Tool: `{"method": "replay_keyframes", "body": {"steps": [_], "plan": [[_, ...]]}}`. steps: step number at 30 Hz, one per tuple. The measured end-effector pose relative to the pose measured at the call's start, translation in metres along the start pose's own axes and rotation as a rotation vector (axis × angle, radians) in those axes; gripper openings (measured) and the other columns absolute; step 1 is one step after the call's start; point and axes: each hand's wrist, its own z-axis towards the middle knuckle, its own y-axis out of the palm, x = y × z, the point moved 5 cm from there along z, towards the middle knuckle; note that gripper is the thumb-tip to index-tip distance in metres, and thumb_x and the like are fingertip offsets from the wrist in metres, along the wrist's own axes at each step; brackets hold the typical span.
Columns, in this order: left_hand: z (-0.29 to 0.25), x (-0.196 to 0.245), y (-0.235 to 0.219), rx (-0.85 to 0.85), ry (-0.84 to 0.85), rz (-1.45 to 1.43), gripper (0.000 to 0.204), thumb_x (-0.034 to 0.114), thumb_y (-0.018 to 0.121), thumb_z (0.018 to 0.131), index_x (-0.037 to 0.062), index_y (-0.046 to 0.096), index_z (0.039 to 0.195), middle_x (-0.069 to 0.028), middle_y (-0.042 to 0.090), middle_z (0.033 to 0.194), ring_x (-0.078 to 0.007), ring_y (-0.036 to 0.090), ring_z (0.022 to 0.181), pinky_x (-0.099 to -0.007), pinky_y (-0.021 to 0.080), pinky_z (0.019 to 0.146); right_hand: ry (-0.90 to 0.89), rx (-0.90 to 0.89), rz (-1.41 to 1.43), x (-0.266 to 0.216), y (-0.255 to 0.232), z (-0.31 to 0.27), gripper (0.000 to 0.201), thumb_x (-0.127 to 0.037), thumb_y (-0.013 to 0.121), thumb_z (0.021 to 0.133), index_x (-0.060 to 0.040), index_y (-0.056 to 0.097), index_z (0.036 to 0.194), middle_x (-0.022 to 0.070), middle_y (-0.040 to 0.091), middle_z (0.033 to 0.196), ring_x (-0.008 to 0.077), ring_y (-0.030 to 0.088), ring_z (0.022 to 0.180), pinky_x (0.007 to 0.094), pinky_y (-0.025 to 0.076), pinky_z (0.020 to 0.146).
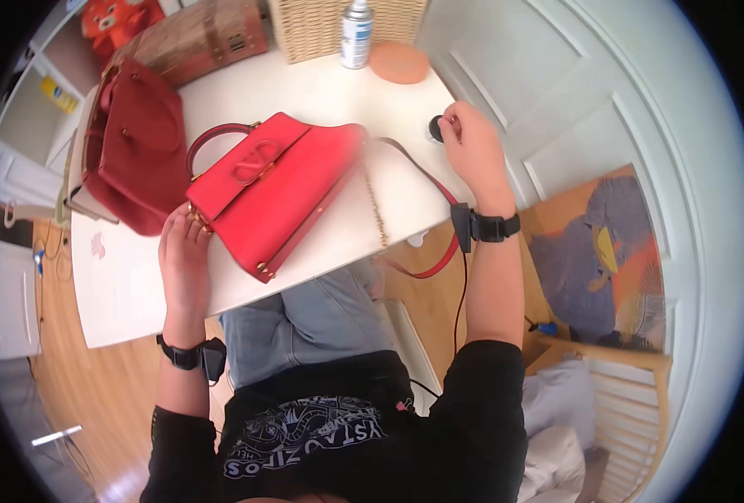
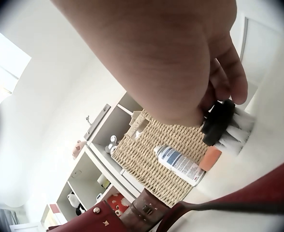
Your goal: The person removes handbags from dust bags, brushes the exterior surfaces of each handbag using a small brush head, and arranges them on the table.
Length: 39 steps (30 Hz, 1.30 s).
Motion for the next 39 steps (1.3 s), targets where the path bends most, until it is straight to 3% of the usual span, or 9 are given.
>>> {"method": "replay_keyframes", "body": {"steps": [4, 7, 10, 12, 15, 20, 27, 31, 39], "plan": [[0.004, 0.011, 0.014, 0.006, -0.071, -0.045, 0.041, 0.030, 0.055, 0.114, -0.0025, 0.061, 0.138, -0.0055, 0.070, 0.124, -0.0148, 0.064, 0.112, -0.0325, 0.049, 0.099, 0.034, -0.013, 0.029, -0.018, -0.005, -0.006, 0.019, -0.017, 0.075, 0.098, -0.0048, 0.067, 0.112, 0.0138, 0.064, 0.094, 0.0313, 0.065, 0.081, 0.0415, 0.053, 0.073], [0.007, 0.020, 0.029, -0.035, -0.182, 0.186, 0.043, 0.030, 0.071, 0.105, -0.0052, 0.067, 0.129, -0.0059, 0.072, 0.108, -0.0109, 0.063, 0.095, -0.0266, 0.048, 0.084, -0.151, 0.308, -0.085, -0.051, -0.020, -0.030, 0.021, -0.015, 0.075, 0.096, -0.0037, 0.067, 0.113, 0.0151, 0.064, 0.099, 0.0311, 0.065, 0.083, 0.0418, 0.053, 0.075], [0.015, 0.020, 0.030, -0.134, -0.229, 0.375, 0.035, 0.028, 0.072, 0.104, -0.0016, 0.069, 0.122, -0.0032, 0.071, 0.096, -0.0096, 0.063, 0.081, -0.0273, 0.047, 0.071, -0.016, 0.095, 0.034, -0.070, 0.001, -0.059, 0.038, -0.016, 0.078, 0.092, -0.0047, 0.066, 0.126, 0.0179, 0.064, 0.118, 0.0355, 0.066, 0.104, 0.0443, 0.054, 0.088], [0.018, 0.022, 0.039, -0.158, -0.251, 0.347, 0.036, 0.028, 0.077, 0.099, -0.0010, 0.069, 0.118, -0.0033, 0.071, 0.092, -0.0088, 0.062, 0.075, -0.0268, 0.046, 0.065, -0.282, -0.016, 0.005, -0.102, 0.016, -0.074, 0.059, -0.018, 0.080, 0.088, -0.0049, 0.059, 0.141, 0.0198, 0.058, 0.139, 0.0394, 0.058, 0.126, 0.0476, 0.049, 0.105], [0.014, 0.023, 0.048, -0.187, -0.246, 0.392, 0.034, 0.024, 0.081, 0.096, 0.0007, 0.067, 0.116, -0.0030, 0.070, 0.090, -0.0076, 0.062, 0.070, -0.0251, 0.044, 0.057, -0.250, -0.106, 0.021, -0.100, 0.030, -0.081, 0.077, -0.021, 0.083, 0.084, -0.0013, 0.051, 0.150, 0.0207, 0.052, 0.150, 0.0404, 0.049, 0.138, 0.0489, 0.042, 0.115], [-0.002, 0.036, 0.075, -0.139, -0.222, 0.205, 0.034, 0.017, 0.083, 0.095, 0.0019, 0.063, 0.118, -0.0019, 0.069, 0.091, -0.0050, 0.062, 0.067, -0.0214, 0.044, 0.053, -0.228, -0.105, 0.035, -0.115, 0.029, -0.080, 0.075, -0.020, 0.083, 0.081, 0.0008, 0.053, 0.147, 0.0197, 0.059, 0.137, 0.0397, 0.056, 0.126, 0.0499, 0.045, 0.109], [-0.003, 0.043, 0.067, -0.088, -0.023, 0.018, 0.032, 0.015, 0.075, 0.101, -0.0015, 0.063, 0.126, -0.0097, 0.074, 0.111, -0.0156, 0.072, 0.098, -0.0295, 0.058, 0.087, -0.055, -0.075, -0.069, -0.112, 0.039, -0.098, 0.024, -0.011, 0.071, 0.087, -0.0007, 0.065, 0.107, 0.0192, 0.066, 0.090, 0.0392, 0.066, 0.087, 0.0502, 0.054, 0.074], [-0.025, 0.117, 0.082, -0.122, -0.004, -0.259, 0.040, 0.021, 0.068, 0.105, -0.0032, 0.062, 0.136, -0.0147, 0.073, 0.126, -0.0220, 0.073, 0.112, -0.0351, 0.058, 0.100, -0.095, -0.146, 0.048, -0.138, 0.025, -0.119, 0.017, -0.009, 0.067, 0.089, -0.0001, 0.065, 0.104, 0.0189, 0.066, 0.091, 0.0406, 0.066, 0.086, 0.0504, 0.054, 0.074], [-0.056, 0.235, 0.068, -0.008, 0.370, -0.327, 0.047, 0.028, 0.059, 0.110, 0.0007, 0.058, 0.149, -0.0172, 0.067, 0.142, -0.0280, 0.070, 0.124, -0.0420, 0.058, 0.107, 0.111, -0.889, 1.141, -0.199, 0.033, -0.153, 0.014, -0.014, 0.063, 0.105, -0.0022, 0.058, 0.112, 0.0065, 0.067, 0.080, 0.0148, 0.069, 0.070, 0.0317, 0.052, 0.066]]}}
